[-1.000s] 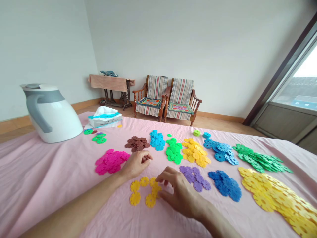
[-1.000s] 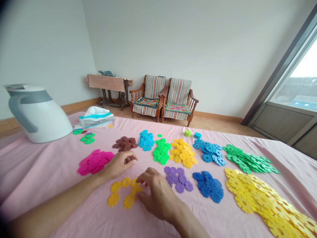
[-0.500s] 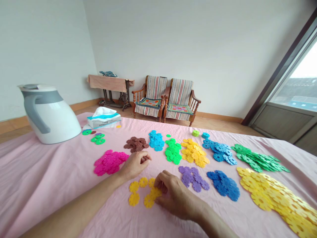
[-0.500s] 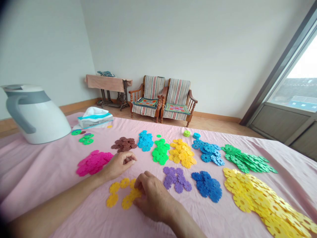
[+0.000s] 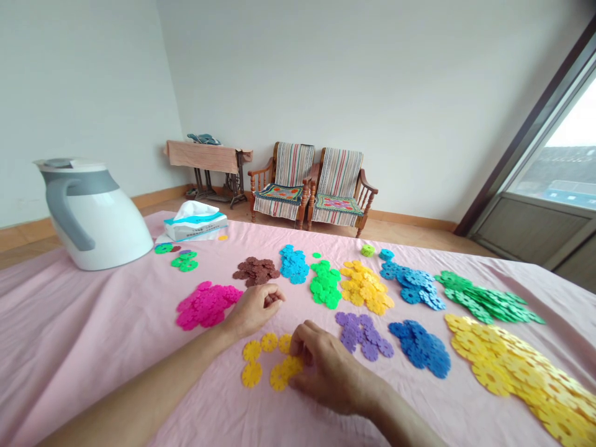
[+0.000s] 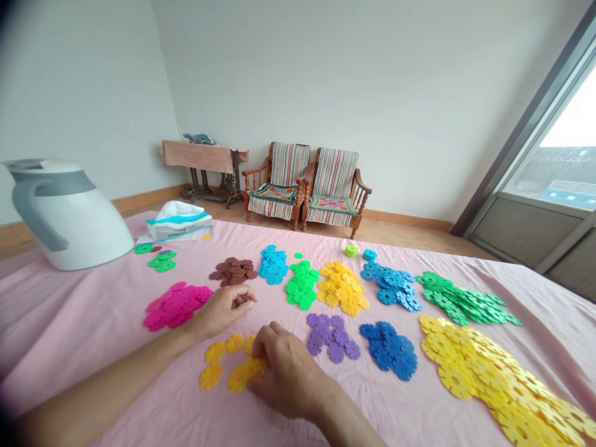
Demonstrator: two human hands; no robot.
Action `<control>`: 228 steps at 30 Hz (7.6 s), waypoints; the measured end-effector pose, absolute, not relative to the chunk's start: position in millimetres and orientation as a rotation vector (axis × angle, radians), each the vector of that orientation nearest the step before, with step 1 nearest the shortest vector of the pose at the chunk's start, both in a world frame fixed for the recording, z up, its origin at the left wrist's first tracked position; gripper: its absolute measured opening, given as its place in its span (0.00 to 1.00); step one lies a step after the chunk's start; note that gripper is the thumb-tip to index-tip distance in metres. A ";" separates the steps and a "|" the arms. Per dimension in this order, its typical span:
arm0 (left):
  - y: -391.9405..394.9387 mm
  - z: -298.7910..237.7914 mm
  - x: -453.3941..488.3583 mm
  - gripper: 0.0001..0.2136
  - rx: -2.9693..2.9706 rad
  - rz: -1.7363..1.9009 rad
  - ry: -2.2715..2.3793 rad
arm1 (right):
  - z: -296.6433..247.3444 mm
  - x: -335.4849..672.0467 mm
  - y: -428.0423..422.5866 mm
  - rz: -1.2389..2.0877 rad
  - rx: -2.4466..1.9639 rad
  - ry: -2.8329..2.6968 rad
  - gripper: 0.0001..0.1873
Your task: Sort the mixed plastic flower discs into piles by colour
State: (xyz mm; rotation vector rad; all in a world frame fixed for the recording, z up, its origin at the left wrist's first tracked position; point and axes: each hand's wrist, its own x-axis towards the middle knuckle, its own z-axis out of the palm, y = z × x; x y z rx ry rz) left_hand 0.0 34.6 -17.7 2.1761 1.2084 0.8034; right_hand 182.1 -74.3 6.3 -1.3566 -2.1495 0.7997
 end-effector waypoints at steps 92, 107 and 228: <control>35.6 -19.6 0.0 0.08 2.181 0.807 1.196 | -17.9 316.9 -1.2 0.256 -1.740 -1.124 0.14; 35.7 -20.4 0.0 0.07 2.163 0.825 1.178 | 17.0 177.3 -82.7 0.799 -1.242 -2.218 0.13; 43.0 -25.0 -4.8 0.08 2.164 0.841 1.161 | 9.9 213.3 -22.9 0.399 -1.420 -1.859 0.08</control>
